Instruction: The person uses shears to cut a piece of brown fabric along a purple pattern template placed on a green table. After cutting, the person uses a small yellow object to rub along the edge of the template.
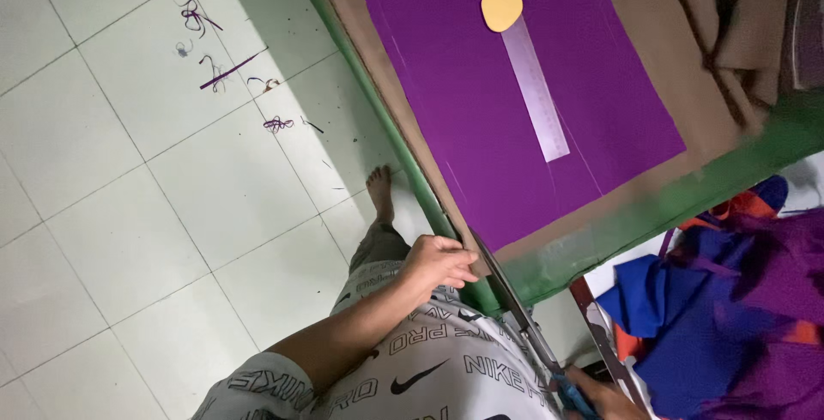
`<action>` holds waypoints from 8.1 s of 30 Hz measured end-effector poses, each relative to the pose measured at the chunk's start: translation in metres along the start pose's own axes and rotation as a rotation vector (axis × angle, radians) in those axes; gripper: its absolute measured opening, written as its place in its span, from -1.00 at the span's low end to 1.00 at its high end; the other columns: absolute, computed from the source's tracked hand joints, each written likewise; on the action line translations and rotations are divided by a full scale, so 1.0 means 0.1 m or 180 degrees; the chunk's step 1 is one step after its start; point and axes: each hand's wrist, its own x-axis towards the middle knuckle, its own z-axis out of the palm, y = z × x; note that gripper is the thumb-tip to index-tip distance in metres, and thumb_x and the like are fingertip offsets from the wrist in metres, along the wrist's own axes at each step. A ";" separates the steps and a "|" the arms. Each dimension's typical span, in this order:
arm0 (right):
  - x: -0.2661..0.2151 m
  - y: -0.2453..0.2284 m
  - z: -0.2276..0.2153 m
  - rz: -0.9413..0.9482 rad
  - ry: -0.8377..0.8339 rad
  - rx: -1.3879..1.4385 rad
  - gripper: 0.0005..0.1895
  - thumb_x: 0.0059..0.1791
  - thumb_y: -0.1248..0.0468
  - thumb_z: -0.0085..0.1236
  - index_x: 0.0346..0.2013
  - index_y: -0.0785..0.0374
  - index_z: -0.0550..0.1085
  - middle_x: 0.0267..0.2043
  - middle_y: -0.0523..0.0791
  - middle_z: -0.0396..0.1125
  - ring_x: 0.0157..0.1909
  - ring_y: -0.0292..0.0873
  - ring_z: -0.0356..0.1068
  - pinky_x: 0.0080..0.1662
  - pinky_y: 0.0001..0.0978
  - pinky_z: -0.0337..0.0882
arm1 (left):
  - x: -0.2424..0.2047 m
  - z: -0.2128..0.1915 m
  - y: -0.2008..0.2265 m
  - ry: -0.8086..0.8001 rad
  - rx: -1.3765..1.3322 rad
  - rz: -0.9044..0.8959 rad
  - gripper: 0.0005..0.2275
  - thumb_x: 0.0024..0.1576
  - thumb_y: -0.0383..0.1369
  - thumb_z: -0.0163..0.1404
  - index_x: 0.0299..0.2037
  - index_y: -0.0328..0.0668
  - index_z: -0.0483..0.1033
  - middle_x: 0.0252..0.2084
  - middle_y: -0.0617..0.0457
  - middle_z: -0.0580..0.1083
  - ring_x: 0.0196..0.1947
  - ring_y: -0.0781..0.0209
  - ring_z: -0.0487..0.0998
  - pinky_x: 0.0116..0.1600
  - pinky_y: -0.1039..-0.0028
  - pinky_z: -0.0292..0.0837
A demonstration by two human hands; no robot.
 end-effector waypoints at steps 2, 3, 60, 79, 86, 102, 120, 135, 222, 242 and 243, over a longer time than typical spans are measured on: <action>0.46 0.72 0.37 0.0135 -0.0005 -0.0135 -0.32 -0.15 -0.20 0.36 0.23 -0.60 0.30 0.04 -0.48 0.49 0.01 -0.53 0.50 0.13 -0.74 0.37 | -0.02 -0.02 0.04 -0.0026 0.0049 -0.0043 -0.51 0.03 -0.38 0.28 0.12 -0.54 0.49 -0.26 -0.34 0.63 -0.34 -0.02 0.72 -0.22 0.34 0.71; 0.69 1.08 0.55 0.0272 -0.0011 -0.0264 -0.10 -0.16 -0.36 0.33 0.40 -0.60 0.11 0.29 -0.39 0.42 0.31 -0.42 0.47 0.30 -0.58 0.27 | -0.02 -0.03 0.06 -0.0053 0.0103 -0.0091 -0.51 0.02 -0.36 0.27 0.13 -0.51 0.49 -0.23 -0.31 0.63 -0.31 -0.03 0.72 -0.17 0.30 0.70; 0.08 -2.52 -1.09 -0.0143 0.0263 0.1856 -0.77 -0.02 0.40 0.06 -0.07 0.18 0.50 -0.80 0.00 0.15 -0.84 -0.11 0.16 -0.71 -0.34 0.19 | 0.23 -0.56 0.23 -0.0484 0.2577 0.0196 -0.86 -0.02 -0.22 0.25 -0.39 -0.02 0.65 -0.36 0.20 0.56 -0.39 0.37 0.49 -0.33 0.51 0.38; 0.55 -2.48 -1.19 -0.0242 -0.0315 0.2220 -0.48 -0.01 0.28 0.08 0.27 0.06 0.34 -0.59 -0.03 0.18 -0.62 -0.17 0.24 -0.57 -0.39 0.32 | 0.58 -1.20 1.43 0.1373 0.3033 0.3358 -0.88 0.21 -0.27 0.07 -0.15 0.00 0.64 -0.08 0.14 0.39 -0.32 -0.03 0.55 -0.33 0.07 0.52; 0.56 -2.97 -1.44 -0.0142 -0.0090 0.1620 -0.52 -0.05 0.22 0.08 0.18 -0.05 0.30 -0.61 -0.12 0.16 -0.56 -0.22 0.23 -0.47 -0.39 0.29 | 0.41 -1.20 1.53 0.1601 0.3277 0.4267 -0.92 0.16 -0.36 0.08 -0.26 -0.05 0.66 -0.22 0.16 0.41 -0.30 0.07 0.49 -0.34 0.20 0.45; 0.51 -3.26 -1.80 -0.0324 -0.0497 0.1758 -0.34 -0.03 0.25 0.01 0.39 0.01 0.17 -0.59 -0.12 0.29 -0.56 -0.24 0.30 -0.46 -0.43 0.38 | 0.60 -1.36 1.61 0.0918 0.3983 0.4273 -0.95 0.08 -0.37 0.13 -0.34 -0.13 0.63 -0.22 0.10 0.40 -0.12 0.01 0.35 -0.09 0.19 0.24; 0.89 -3.21 -1.95 -0.0346 -0.0398 0.2069 -0.29 0.03 0.21 0.12 0.48 -0.02 0.16 -0.60 -0.06 0.31 -0.59 -0.17 0.32 -0.50 -0.39 0.32 | 0.76 -1.50 1.67 -0.0115 0.4212 0.4066 -0.83 0.25 -0.40 0.03 -0.34 -0.34 0.57 -0.26 -0.05 0.32 -0.16 -0.10 0.30 -0.09 0.11 0.23; 0.73 -3.85 -2.19 -0.0021 0.0158 0.1893 -0.58 0.01 0.31 0.15 0.18 0.10 0.49 -0.69 -0.04 0.26 -0.70 -0.14 0.34 -0.63 -0.37 0.45 | 0.07 -1.79 3.22 -0.0203 0.2852 0.1859 -0.52 0.27 -0.23 0.16 -0.70 -0.05 0.26 -0.76 0.23 0.26 -0.75 0.44 0.29 -0.73 0.56 0.16; 2.16 -5.71 -3.95 -0.0387 -0.0172 0.1644 -0.26 0.00 0.23 0.12 0.44 -0.07 0.08 -0.61 -0.14 0.23 -0.59 -0.26 0.25 -0.48 -0.37 0.42 | 1.59 -3.62 5.64 0.1366 0.4737 0.2229 0.31 -0.20 0.59 -0.13 0.55 -0.30 -0.37 0.61 -0.18 -0.45 0.59 -0.12 -0.51 0.45 -0.38 -0.46; 2.03 -6.56 -4.54 -0.0062 -0.0023 0.1420 -0.25 -0.08 0.20 0.12 0.41 -0.11 0.16 -0.59 -0.13 0.29 -0.60 -0.27 0.28 -0.50 -0.44 0.40 | 1.63 -3.64 5.61 0.1286 0.4477 0.2292 0.35 -0.23 0.56 -0.02 0.54 -0.30 -0.40 0.61 -0.21 -0.45 0.59 -0.16 -0.53 0.44 -0.41 -0.47; 1.98 -6.62 -4.57 0.0026 0.0100 0.1367 -0.32 -0.10 0.20 0.10 0.34 -0.11 0.29 -0.57 -0.12 0.34 -0.60 -0.26 0.31 -0.50 -0.47 0.43 | 1.65 -3.64 5.59 0.1310 0.4438 0.2330 0.36 -0.25 0.57 -0.01 0.54 -0.29 -0.39 0.61 -0.21 -0.44 0.59 -0.16 -0.52 0.44 -0.42 -0.48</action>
